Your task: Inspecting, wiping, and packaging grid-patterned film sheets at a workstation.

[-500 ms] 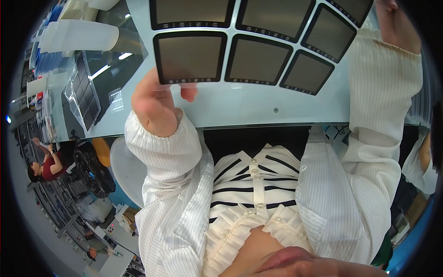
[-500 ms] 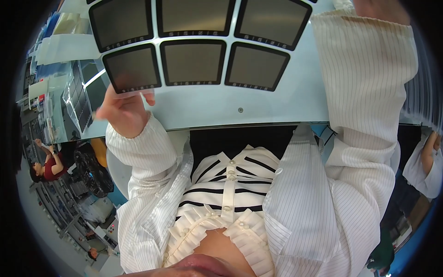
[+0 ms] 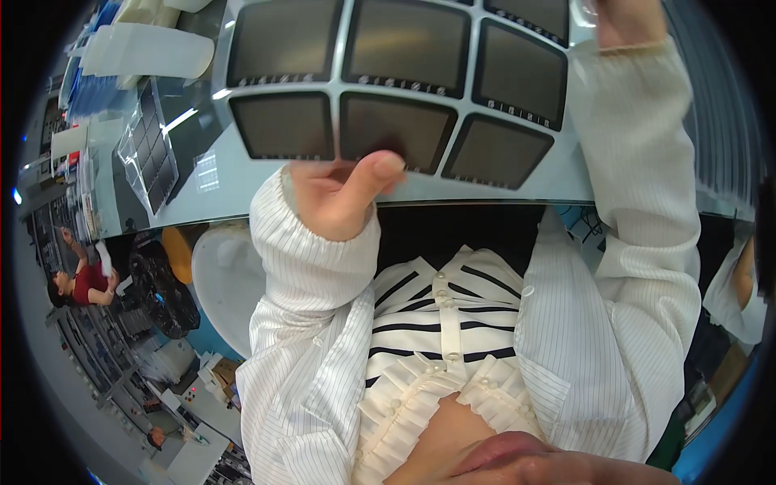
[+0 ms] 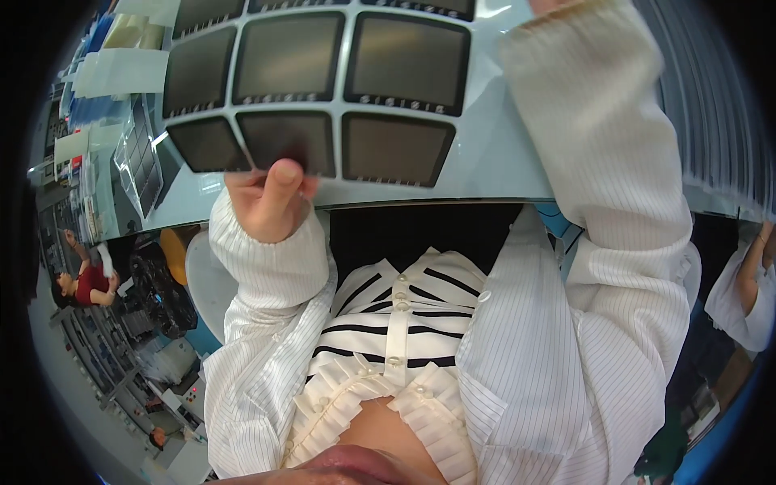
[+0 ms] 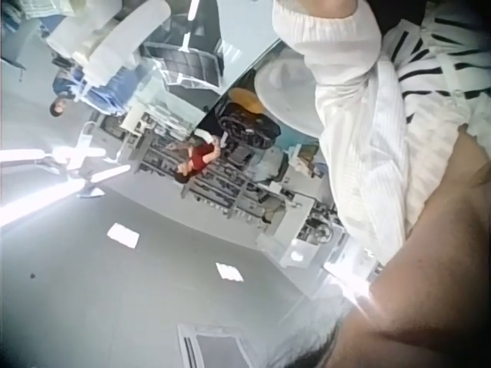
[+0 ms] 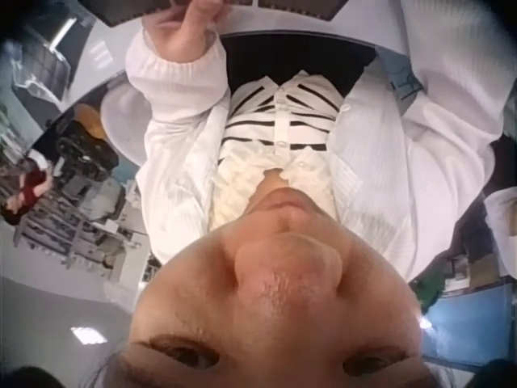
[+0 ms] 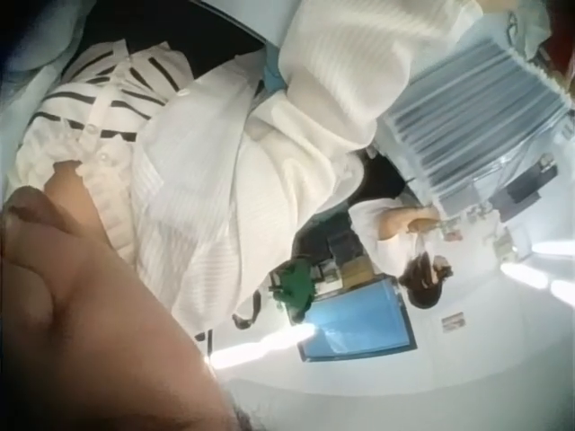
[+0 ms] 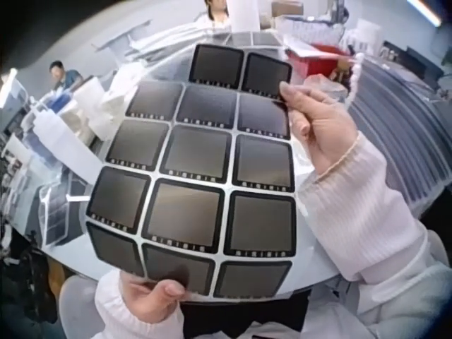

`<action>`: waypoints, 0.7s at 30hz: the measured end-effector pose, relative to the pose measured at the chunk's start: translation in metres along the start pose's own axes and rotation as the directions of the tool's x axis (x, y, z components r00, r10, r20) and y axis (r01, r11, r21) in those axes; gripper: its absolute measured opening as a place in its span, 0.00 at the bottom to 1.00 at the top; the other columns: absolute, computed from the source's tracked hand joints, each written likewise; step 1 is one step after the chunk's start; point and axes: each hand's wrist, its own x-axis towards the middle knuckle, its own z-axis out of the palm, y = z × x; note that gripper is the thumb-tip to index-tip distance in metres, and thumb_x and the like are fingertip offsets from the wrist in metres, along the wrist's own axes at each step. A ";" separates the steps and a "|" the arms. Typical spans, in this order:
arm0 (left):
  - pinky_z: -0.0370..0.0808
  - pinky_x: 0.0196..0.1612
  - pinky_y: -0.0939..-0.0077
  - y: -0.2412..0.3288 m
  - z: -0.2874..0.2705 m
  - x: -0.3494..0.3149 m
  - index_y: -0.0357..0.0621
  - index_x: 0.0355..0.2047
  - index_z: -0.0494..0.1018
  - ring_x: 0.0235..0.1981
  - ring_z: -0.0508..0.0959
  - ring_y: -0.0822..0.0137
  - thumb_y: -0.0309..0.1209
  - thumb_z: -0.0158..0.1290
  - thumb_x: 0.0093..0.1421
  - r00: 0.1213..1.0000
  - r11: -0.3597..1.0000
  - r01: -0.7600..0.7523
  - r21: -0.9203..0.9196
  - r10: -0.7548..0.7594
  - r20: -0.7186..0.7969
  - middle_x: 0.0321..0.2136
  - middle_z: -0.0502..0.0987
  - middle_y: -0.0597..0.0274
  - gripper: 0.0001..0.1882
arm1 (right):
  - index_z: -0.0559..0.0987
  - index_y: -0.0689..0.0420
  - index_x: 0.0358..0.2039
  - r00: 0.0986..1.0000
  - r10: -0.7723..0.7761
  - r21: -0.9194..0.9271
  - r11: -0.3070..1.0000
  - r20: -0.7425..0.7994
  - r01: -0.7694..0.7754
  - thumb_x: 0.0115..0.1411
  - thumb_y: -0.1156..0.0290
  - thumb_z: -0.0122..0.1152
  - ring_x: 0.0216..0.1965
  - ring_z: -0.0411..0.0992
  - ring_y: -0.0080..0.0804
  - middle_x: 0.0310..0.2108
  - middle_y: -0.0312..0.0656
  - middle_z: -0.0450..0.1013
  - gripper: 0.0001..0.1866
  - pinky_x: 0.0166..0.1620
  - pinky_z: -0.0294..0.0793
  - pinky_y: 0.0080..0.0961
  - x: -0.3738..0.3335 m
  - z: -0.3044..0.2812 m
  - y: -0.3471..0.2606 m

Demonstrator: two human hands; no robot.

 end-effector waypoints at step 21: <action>0.67 0.18 0.86 0.022 0.033 -0.026 0.34 0.27 0.76 0.13 0.71 0.74 0.18 0.56 0.54 0.995 0.985 0.032 0.167 -0.017 -0.094 0.22 0.77 0.60 0.01 | 0.75 0.65 0.29 0.939 -0.266 -0.666 0.744 -0.216 0.058 0.57 0.73 0.61 0.11 0.59 0.16 0.17 0.33 0.67 0.07 0.15 0.53 0.12 0.024 -0.029 0.035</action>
